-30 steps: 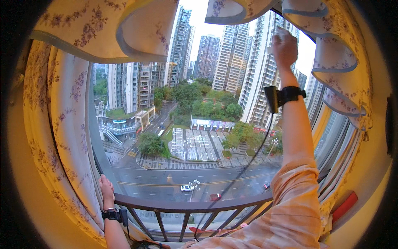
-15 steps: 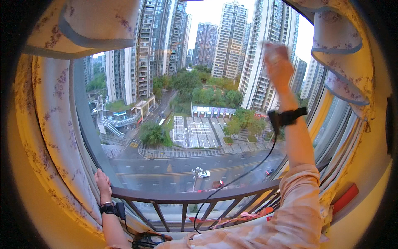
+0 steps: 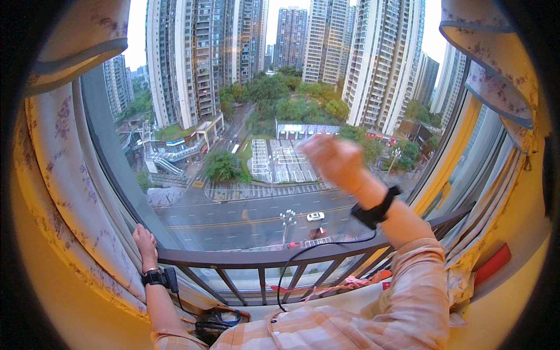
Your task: The person wipes a large window pane with a cloth, moving the cloth in circular and vertical motions across the glass. The person occasionally adjusts the cloth and continues wiping different sections of the window.
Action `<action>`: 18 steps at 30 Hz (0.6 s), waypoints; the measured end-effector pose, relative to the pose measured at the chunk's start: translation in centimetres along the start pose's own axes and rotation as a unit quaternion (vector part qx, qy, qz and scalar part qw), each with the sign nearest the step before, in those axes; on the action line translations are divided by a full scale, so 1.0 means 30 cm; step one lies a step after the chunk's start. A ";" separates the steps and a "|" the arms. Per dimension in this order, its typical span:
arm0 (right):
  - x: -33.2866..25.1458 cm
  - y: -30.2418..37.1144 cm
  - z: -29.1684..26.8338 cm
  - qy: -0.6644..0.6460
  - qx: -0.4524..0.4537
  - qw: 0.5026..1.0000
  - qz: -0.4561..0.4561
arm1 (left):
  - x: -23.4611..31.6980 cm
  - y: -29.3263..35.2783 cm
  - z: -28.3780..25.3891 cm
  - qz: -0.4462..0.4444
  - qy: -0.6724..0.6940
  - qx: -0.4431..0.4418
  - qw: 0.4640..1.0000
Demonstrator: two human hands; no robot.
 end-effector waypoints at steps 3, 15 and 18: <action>0.346 -0.032 -0.219 0.183 -0.005 0.976 0.117 | 0.008 0.007 0.010 0.006 0.003 -0.011 1.000; -0.130 0.143 0.032 -0.016 -0.051 0.998 0.044 | 0.020 0.006 0.014 0.003 0.000 -0.017 1.000; -0.035 0.196 -0.052 0.108 -0.076 0.990 0.041 | 0.031 0.014 0.023 -0.005 -0.008 -0.019 1.000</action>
Point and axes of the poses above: each hand's wrist, its own y-axis away from the middle knuckle, its own z-axis out of the palm, x = y × z, the point moved 9 cm from there along -y, towards the middle knuckle
